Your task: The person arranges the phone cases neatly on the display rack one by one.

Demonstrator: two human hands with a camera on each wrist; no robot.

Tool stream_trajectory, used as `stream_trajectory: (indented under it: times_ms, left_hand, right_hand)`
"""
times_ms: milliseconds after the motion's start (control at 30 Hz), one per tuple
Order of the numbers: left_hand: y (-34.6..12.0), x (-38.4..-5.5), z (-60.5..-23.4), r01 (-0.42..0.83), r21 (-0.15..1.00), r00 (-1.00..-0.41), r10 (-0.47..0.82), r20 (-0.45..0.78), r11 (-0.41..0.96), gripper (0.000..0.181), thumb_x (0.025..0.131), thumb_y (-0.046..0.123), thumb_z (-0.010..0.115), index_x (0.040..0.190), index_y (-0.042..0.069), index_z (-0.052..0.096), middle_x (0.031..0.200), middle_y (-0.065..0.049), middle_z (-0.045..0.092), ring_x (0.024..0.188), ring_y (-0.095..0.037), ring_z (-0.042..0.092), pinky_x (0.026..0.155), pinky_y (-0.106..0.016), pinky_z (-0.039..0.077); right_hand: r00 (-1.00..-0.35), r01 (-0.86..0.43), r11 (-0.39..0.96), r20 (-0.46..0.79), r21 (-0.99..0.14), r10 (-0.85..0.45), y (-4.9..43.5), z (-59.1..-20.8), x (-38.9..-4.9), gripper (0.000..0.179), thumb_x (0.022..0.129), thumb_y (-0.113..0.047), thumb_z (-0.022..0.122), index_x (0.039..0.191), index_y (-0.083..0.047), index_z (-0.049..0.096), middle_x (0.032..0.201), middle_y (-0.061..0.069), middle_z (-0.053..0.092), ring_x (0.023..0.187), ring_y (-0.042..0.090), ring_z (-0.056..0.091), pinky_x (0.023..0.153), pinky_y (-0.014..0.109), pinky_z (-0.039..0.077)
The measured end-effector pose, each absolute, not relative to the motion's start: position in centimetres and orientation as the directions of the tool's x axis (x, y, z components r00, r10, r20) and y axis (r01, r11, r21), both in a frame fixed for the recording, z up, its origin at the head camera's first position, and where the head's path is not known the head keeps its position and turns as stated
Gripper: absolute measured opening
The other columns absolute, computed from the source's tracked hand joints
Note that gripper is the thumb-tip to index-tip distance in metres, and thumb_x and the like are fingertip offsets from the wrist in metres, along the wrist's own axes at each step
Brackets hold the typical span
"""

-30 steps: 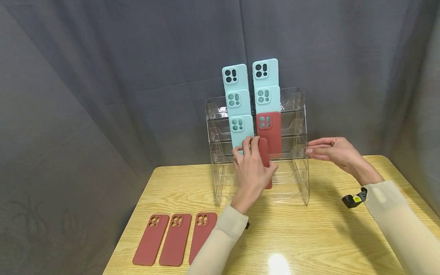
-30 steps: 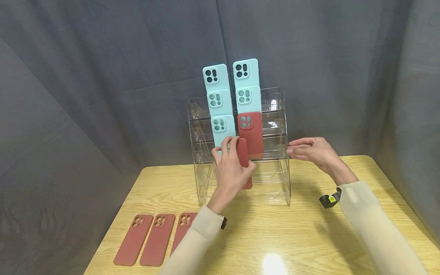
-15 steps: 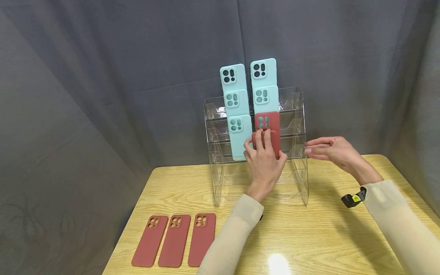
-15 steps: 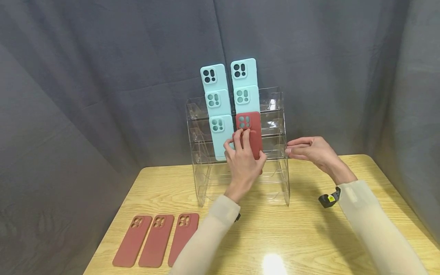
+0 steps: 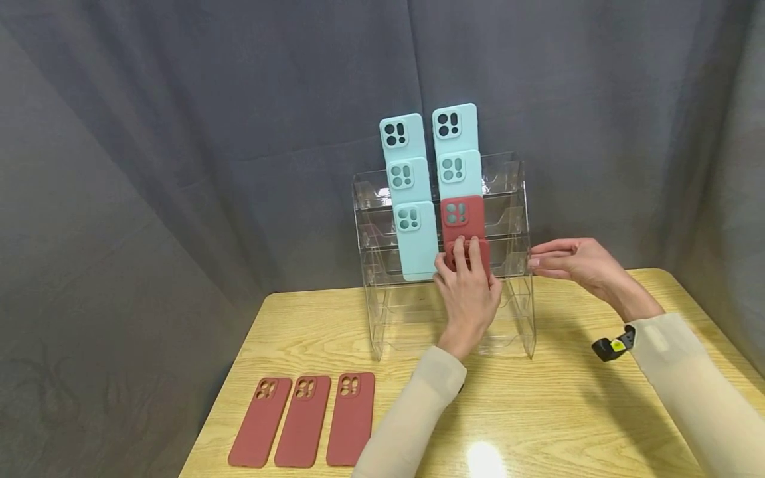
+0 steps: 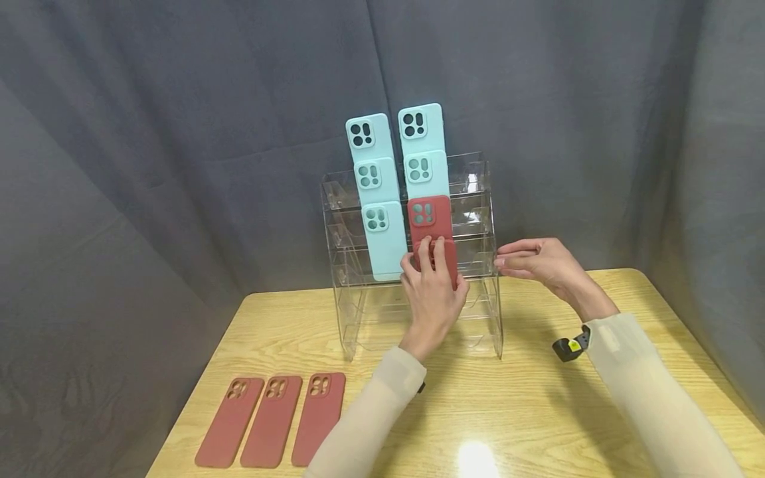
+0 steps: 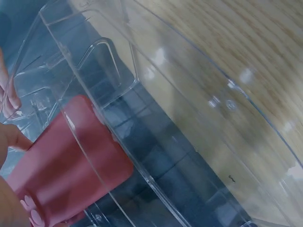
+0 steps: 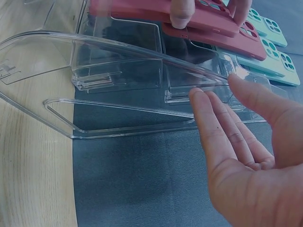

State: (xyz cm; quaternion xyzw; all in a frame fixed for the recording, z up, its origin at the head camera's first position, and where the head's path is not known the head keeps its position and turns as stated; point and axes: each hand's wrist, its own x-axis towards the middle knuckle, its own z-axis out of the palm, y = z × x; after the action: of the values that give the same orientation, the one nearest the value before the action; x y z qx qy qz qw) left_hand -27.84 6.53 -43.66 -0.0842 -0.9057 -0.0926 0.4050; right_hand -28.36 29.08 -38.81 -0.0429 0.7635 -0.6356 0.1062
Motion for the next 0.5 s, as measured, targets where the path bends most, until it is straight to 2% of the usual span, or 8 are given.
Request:
stream_trajectory:
  times_ms: [333, 500]
  left_hand:
    - [6.84, -27.65, -43.75, 0.196, 0.097, -0.666, 0.06, 0.744, 0.976, 0.076, 0.086, 0.034, 0.078, 0.153, 0.02, 0.046, 0.155, -0.007, 0.045, 0.125, -0.038, 0.047, 0.081, -0.047, 0.054]
    - [6.83, -27.66, -43.75, 0.185, 0.097, -0.689, 0.059, 0.722, 0.978, 0.078, 0.088, 0.037, 0.078, 0.157, 0.021, 0.044, 0.159, -0.007, 0.043, 0.128, -0.039, 0.048, 0.082, -0.047, 0.055]
  right_hand:
    - [-0.973, 0.072, 0.162, -0.105, -0.984, -0.205, 29.1, -39.07, -28.7, 0.062, 0.097, -0.019, 0.078, 0.145, 0.01, 0.053, 0.106, -0.013, 0.081, 0.101, 0.006, 0.077, 0.092, 0.021, 0.065]
    - [-0.972, 0.076, 0.153, -0.107, -0.985, -0.207, 29.16, -38.96, -28.71, 0.063, 0.097, -0.018, 0.079, 0.146, 0.01, 0.052, 0.106, -0.012, 0.081, 0.101, 0.006, 0.077, 0.093, 0.022, 0.065]
